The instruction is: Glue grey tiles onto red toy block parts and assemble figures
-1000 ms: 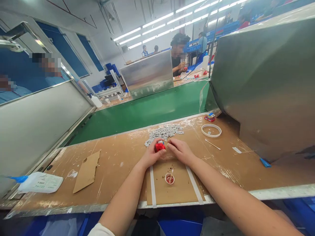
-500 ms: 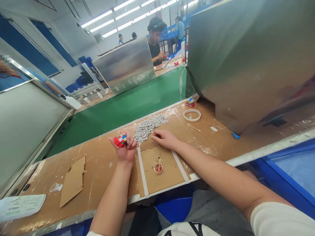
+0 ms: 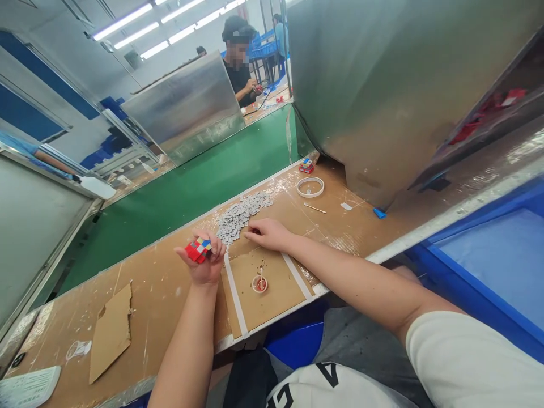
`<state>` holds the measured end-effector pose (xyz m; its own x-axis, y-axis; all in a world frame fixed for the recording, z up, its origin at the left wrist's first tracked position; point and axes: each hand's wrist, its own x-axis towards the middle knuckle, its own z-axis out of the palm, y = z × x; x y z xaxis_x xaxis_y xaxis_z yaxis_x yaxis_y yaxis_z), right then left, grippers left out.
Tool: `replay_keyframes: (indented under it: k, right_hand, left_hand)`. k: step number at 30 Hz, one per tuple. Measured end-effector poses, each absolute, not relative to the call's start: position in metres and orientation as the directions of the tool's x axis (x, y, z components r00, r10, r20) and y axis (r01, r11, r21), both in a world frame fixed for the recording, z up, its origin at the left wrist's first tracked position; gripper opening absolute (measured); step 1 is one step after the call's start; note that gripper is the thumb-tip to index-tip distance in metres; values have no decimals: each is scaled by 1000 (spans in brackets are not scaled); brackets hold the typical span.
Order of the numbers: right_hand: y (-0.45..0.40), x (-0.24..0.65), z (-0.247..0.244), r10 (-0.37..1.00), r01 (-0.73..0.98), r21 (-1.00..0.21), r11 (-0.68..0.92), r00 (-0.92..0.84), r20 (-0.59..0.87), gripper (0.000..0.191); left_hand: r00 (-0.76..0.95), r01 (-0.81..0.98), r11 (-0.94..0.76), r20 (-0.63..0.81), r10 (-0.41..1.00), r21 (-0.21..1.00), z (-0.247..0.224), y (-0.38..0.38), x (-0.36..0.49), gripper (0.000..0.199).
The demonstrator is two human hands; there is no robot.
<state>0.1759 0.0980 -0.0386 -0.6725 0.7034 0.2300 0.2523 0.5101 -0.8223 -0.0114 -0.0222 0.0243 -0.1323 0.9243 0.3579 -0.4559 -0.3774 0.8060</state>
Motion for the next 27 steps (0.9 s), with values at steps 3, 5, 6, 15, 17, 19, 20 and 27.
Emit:
replay_keyframes:
  k: [3, 5, 6, 15, 17, 19, 20, 27]
  right_hand:
    - [96, 177, -35, 727, 102, -901, 422, -632, 269, 39]
    - [93, 179, -31, 726, -134, -930, 343, -591, 353, 41]
    - [90, 181, -29, 714, -267, -910, 317, -565, 414, 41]
    - [65, 186, -15, 467, -556, -739, 380, -574, 673, 36]
    - [65, 185, -14, 447, -521, -713, 470, -556, 701, 33]
    - [65, 184, -13, 438, -487, -692, 534, -541, 718, 27]
    - [65, 184, -13, 440, -468, -691, 551, -541, 717, 25]
    - [64, 185, -8, 450, -322, -699, 638, -580, 679, 19]
  left_hand:
    - [-76, -399, -360, 361, 930, 843, 19, -21, -10, 67]
    - [-47, -357, -338, 344, 938, 871, 14, -19, -11, 68]
    - [-32, -332, -323, 332, 943, 886, 10, -18, -12, 68]
    - [72, -196, -215, 233, 970, 957, -13, -4, -12, 68]
    - [64, -173, -220, 234, 970, 960, -13, -3, -12, 68]
    - [52, -140, -226, 235, 971, 964, -14, -3, -14, 69]
    - [44, -122, -227, 234, 971, 966, -15, -3, -15, 69]
    - [0, -45, -199, 199, 980, 979, -23, -2, -27, 71]
